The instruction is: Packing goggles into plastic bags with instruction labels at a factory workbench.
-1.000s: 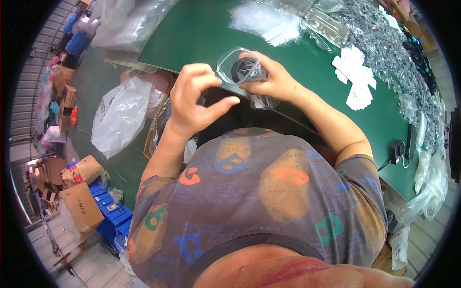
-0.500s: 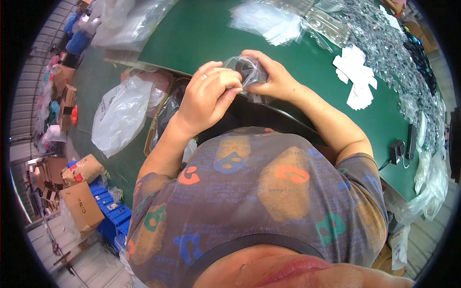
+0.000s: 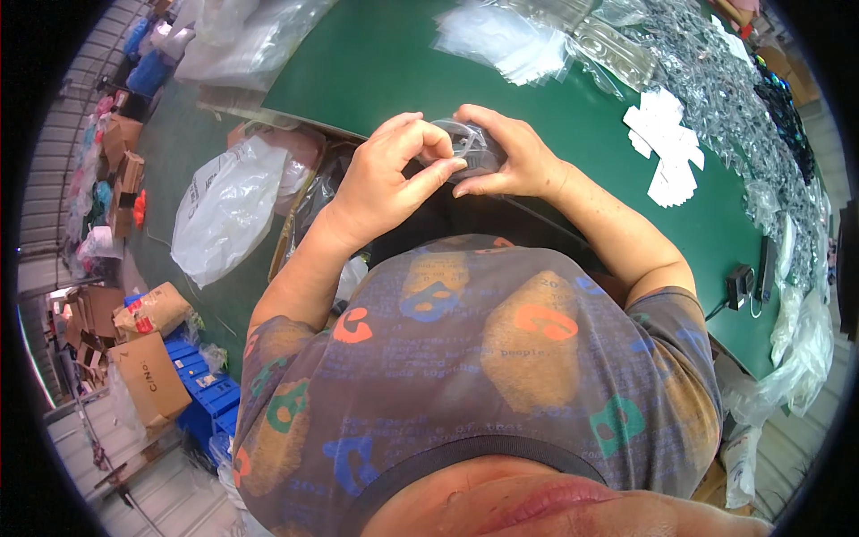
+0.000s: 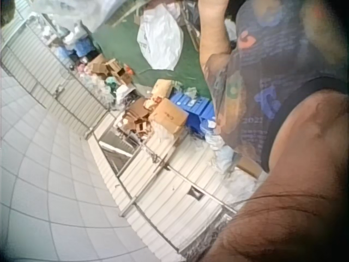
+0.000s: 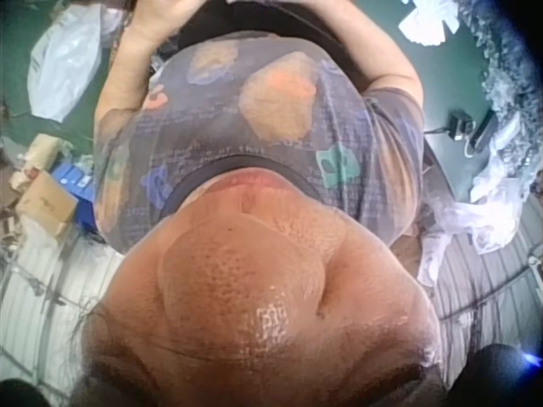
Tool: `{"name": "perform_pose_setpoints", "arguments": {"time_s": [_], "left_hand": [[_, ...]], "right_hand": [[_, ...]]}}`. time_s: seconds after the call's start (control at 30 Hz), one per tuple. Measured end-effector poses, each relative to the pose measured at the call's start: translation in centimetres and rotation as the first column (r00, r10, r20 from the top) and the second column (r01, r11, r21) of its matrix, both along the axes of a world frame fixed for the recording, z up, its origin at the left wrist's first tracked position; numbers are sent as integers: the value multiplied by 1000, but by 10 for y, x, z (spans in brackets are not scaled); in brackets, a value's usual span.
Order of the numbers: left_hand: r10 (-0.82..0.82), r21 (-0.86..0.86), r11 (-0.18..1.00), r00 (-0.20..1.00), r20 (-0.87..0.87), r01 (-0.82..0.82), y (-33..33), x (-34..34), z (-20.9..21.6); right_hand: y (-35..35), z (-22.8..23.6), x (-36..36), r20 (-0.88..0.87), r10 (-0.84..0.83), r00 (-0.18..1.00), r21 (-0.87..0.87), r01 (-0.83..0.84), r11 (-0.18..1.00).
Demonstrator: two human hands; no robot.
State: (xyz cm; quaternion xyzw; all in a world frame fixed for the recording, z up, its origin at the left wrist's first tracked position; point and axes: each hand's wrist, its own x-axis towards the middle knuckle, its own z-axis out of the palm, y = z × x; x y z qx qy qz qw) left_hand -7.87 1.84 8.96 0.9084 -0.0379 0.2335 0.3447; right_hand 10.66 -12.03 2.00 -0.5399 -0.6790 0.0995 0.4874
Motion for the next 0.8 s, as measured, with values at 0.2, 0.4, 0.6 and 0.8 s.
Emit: {"name": "perform_pose_setpoints", "arguments": {"time_s": [0.2, 0.4, 0.6, 0.8], "left_hand": [[72, -3, 997, 993, 96, -72, -4, -1, 1], [-22, 98, 995, 999, 49, 17, 2, 0, 5], [-135, -483, 876, 958, -252, -3, -2, -2, 7], [-73, -208, 978, 943, -325, 4, -7, -2, 1]], "right_hand": [[1, -1, 1, 4, -8, 1000, 69, 7, 998], [1, 3, 3, 23, 3, 1000, 101, -5, 995], [1, 4, -4, -50, 88, 995, 73, -85, 994], [-2, 7, -24, -144, 25, 989, -109, -41, 993]]}}
